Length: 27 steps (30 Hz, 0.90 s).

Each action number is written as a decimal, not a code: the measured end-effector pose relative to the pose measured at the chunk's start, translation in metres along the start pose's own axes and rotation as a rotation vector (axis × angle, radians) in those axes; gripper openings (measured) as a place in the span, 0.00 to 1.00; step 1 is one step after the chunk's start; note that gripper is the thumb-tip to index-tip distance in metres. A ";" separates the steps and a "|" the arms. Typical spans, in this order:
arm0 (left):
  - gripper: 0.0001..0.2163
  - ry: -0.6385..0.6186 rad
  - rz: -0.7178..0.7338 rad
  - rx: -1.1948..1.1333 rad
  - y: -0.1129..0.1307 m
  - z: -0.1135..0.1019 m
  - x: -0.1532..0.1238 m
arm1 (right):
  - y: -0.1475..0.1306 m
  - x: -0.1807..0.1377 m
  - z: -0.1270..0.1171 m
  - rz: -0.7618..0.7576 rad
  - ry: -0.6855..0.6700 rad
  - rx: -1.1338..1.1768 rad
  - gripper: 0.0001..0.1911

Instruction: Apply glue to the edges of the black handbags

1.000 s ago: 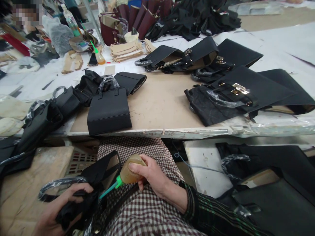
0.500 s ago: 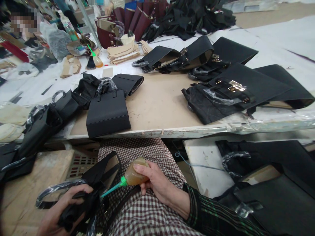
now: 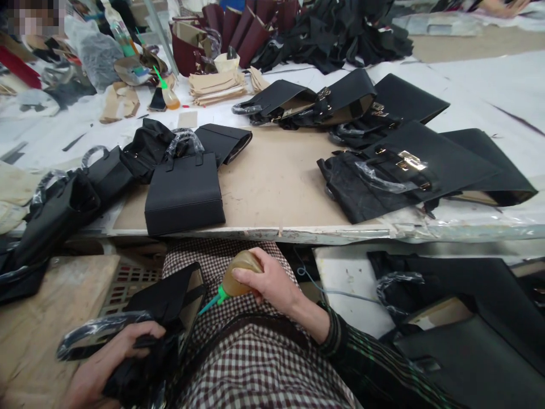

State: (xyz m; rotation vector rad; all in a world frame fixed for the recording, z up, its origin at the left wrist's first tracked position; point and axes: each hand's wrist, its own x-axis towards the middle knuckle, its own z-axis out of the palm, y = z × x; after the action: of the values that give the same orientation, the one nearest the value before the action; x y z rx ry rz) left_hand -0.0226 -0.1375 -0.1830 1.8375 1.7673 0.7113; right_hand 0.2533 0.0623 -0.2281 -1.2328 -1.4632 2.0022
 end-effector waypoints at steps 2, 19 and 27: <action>0.11 -0.023 -0.032 -0.056 -0.002 -0.002 0.001 | -0.002 0.001 0.004 0.001 -0.062 0.009 0.19; 0.18 -0.056 0.064 -0.095 -0.010 -0.003 0.002 | 0.000 0.026 0.009 -0.123 -0.046 -0.393 0.20; 0.19 -0.047 0.051 -0.119 -0.007 -0.004 0.005 | -0.001 0.017 0.009 -0.045 -0.144 -0.178 0.20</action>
State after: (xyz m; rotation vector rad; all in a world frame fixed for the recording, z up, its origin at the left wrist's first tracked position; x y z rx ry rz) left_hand -0.0305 -0.1321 -0.1848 1.8105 1.6181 0.7689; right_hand 0.2369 0.0695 -0.2341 -1.1325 -1.7547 2.0027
